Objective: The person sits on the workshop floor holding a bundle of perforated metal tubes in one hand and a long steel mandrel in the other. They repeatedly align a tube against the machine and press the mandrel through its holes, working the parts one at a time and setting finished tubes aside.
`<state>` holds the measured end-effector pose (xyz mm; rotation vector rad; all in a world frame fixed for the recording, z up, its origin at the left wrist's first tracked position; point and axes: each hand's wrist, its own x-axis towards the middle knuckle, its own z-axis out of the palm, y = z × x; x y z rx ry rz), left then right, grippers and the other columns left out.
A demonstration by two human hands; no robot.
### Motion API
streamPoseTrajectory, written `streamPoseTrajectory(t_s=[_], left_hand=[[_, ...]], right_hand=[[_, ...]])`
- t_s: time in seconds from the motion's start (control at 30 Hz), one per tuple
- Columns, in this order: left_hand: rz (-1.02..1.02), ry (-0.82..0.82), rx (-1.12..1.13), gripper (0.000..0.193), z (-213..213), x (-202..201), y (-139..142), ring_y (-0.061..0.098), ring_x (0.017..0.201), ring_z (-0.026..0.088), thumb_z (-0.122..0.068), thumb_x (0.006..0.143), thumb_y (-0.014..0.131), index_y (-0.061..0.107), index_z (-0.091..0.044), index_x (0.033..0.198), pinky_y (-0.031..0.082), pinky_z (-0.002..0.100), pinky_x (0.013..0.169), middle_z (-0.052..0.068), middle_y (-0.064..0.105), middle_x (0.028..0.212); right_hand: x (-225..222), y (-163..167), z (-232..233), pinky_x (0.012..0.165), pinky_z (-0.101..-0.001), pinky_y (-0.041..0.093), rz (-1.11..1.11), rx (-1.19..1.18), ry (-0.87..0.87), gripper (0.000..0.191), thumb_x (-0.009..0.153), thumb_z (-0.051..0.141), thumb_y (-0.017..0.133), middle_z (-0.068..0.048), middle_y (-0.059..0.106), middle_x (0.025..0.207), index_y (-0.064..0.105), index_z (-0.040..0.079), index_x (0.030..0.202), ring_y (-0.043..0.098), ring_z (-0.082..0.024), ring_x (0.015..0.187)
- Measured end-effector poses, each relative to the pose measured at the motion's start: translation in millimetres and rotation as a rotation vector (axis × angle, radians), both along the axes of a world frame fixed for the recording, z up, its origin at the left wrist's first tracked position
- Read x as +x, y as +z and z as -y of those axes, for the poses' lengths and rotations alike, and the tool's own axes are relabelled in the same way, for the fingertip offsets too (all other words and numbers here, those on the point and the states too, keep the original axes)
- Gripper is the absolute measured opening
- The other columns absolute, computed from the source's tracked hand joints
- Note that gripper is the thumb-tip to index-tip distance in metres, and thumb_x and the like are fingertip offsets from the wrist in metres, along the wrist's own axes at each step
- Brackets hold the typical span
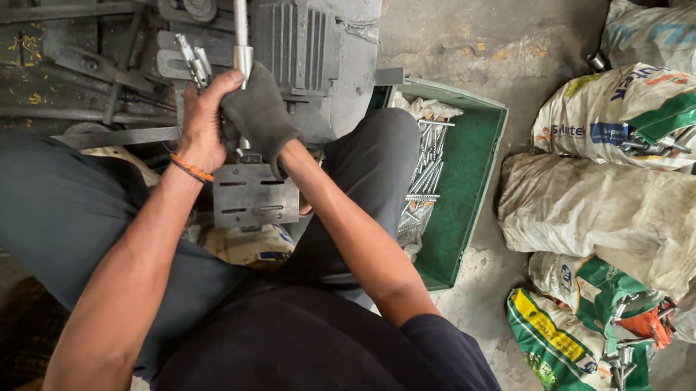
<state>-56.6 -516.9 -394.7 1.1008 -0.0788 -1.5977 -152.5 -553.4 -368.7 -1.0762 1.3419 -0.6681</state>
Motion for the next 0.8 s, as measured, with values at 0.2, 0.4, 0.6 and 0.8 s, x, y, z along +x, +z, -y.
streamPoseTrajectory(t_s=[0.2, 0.4, 0.6, 0.8], left_hand=[[-0.006, 0.04, -0.003, 0.039, 1, 1, 1, 0.071, 0.077, 0.018, -0.02, 0.08, 0.083, 0.069, 0.001, 0.109, 0.06, 0.031, 0.07, 0.007, 0.073, 0.093], [0.026, 0.027, 0.022, 0.039, 2, 4, 0, 0.07, 0.077, 0.017, -0.024, 0.079, 0.084, 0.071, 0.001, 0.106, 0.059, 0.032, 0.069, 0.007, 0.073, 0.093], [0.02, 0.047, 0.019, 0.037, 4, 6, 0, 0.071, 0.077, 0.017, -0.023, 0.078, 0.084, 0.07, -0.001, 0.105, 0.059, 0.031, 0.07, 0.006, 0.072, 0.094], [0.067, 0.05, -0.021, 0.034, 8, 8, 1, 0.071, 0.08, 0.016, -0.021, 0.081, 0.083, 0.07, -0.001, 0.105, 0.059, 0.03, 0.074, 0.006, 0.073, 0.096]], right_hand=[[1, 0, 2, 0.044, -0.0354, 0.05, -0.018, -0.103, 0.063, 0.018, 0.086, 0.012, 0.063, -0.01, 0.063, 0.062, 0.059, -0.005, 0.08, 0.061, -0.016, 0.052], [5, 6, 4, 0.043, -0.0348, 0.051, -0.021, -0.101, 0.078, 0.016, 0.086, 0.011, 0.06, -0.009, 0.064, 0.062, 0.059, -0.005, 0.08, 0.063, -0.015, 0.051], [8, 7, 9, 0.046, -0.0369, 0.049, -0.053, -0.166, 0.097, 0.022, 0.086, 0.015, 0.062, -0.01, 0.063, 0.06, 0.06, -0.005, 0.078, 0.06, -0.015, 0.052], [13, 5, 13, 0.048, -0.0375, 0.049, -0.064, -0.195, 0.053, 0.021, 0.085, 0.016, 0.061, -0.011, 0.064, 0.061, 0.062, -0.004, 0.08, 0.059, -0.012, 0.057]])
